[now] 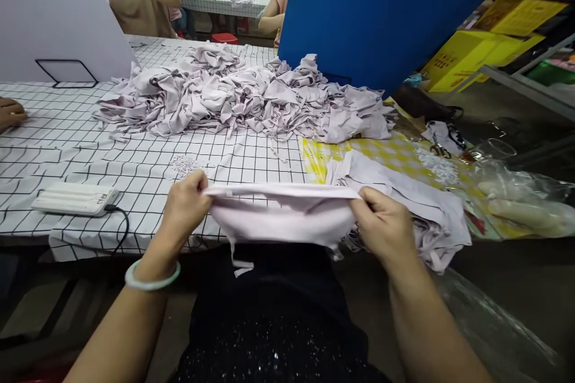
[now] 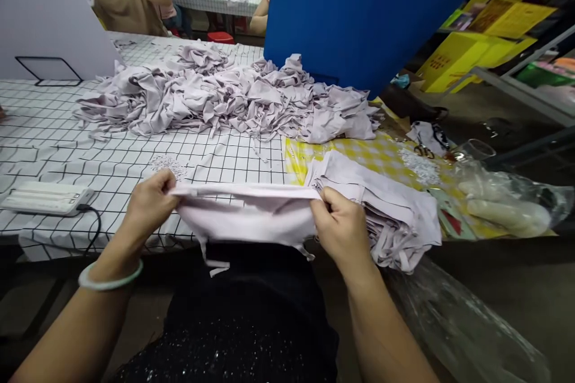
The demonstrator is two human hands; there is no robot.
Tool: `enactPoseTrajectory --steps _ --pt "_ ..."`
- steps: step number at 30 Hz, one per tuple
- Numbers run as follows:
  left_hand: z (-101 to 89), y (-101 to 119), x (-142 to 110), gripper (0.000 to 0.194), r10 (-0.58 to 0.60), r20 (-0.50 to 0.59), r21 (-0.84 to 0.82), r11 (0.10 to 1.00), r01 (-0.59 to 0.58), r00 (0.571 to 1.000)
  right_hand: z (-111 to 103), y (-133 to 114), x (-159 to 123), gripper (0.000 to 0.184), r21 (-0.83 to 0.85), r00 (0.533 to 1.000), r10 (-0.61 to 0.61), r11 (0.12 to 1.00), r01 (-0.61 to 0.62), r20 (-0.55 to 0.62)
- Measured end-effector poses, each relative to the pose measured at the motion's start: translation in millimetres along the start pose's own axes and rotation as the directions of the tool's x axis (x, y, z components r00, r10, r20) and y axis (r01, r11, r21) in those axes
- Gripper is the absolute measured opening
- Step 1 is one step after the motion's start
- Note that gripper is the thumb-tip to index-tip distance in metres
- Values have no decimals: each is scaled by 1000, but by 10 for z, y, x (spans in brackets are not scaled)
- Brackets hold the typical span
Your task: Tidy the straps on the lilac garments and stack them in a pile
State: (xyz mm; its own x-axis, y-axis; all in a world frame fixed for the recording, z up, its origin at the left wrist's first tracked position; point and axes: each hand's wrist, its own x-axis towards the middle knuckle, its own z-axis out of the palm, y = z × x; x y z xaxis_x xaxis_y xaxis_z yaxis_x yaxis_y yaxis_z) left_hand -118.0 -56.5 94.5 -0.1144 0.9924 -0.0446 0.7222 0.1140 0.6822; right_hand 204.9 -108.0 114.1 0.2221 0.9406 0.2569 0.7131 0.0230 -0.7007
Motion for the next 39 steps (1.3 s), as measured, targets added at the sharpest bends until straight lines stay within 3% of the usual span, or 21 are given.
enactPoseTrajectory --steps 1,3,5,9,10,12,14,15,17,18,20,21,22,23,24,26,28,29,31,35,39 --pt "56 -18 79 26 -12 -135 134 991 30 991 126 43 25 34 -44 1000 -15 999 14 -5" --pt "178 -69 202 25 -10 -185 289 955 64 983 379 147 46 28 -158 999 -48 986 51 20" --pt "267 -139 253 25 6 -91 281 959 20 996 578 262 30 25 -247 995 -67 965 84 77" --pt "252 -218 196 22 63 138 -54 997 -56 988 684 387 -7 26 -205 992 -78 974 96 95" --pt "226 -208 177 22 95 121 -86 993 -85 988 664 380 1 27 -160 995 -80 983 88 60" --pt "178 -162 152 24 159 -49 -8 987 -160 986 610 325 36 28 -69 995 -77 995 73 -57" --pt "140 -109 134 26 175 -219 111 982 -154 960 561 247 74 30 0 982 -57 998 58 -179" --pt "119 -88 120 26 148 -219 109 986 -127 964 540 210 85 31 31 976 -38 998 45 -213" --pt "58 -60 73 24 79 23 -30 997 -78 997 499 155 82 33 104 976 15 995 8 -218" --pt "18 -52 39 22 76 211 -131 990 -49 975 475 139 69 34 140 979 40 990 -12 -201" --pt "-65 -45 -39 18 165 520 -302 953 0 838 416 128 30 35 185 983 75 982 -44 -166" --pt "-99 -44 -75 18 225 589 -356 935 -1 776 384 131 11 36 188 984 86 981 -56 -155" --pt "-120 -45 -103 17 262 595 -383 924 -19 760 352 138 -5 35 180 985 96 981 -69 -143" --pt "-126 -49 -119 17 266 547 -381 923 -47 793 325 148 -14 35 166 986 103 983 -81 -130" --pt "-115 -55 -120 18 239 446 -351 933 -77 862 307 159 -18 35 154 987 109 984 -90 -118" --pt "-50 -73 -74 28 123 84 -224 969 -101 989 309 183 -5 34 141 987 103 986 -85 -122" --pt "53 -94 22 36 43 -257 -84 994 -66 965 377 219 24 31 119 980 70 992 -48 -188" --pt "110 -106 79 37 34 -321 -32 998 -46 947 434 245 39 30 91 977 39 996 -21 -211" --pt "217 -130 185 38 37 -261 42 999 -27 965 574 315 65 28 -10 986 -40 999 39 -162" --pt "344 -170 294 31 39 -92 85 996 -31 995 824 480 94 25 -234 989 -125 962 140 77" --pt "339 -182 231 23 136 -263 119 987 -108 955 889 559 101 26 -311 987 -152 937 159 47"
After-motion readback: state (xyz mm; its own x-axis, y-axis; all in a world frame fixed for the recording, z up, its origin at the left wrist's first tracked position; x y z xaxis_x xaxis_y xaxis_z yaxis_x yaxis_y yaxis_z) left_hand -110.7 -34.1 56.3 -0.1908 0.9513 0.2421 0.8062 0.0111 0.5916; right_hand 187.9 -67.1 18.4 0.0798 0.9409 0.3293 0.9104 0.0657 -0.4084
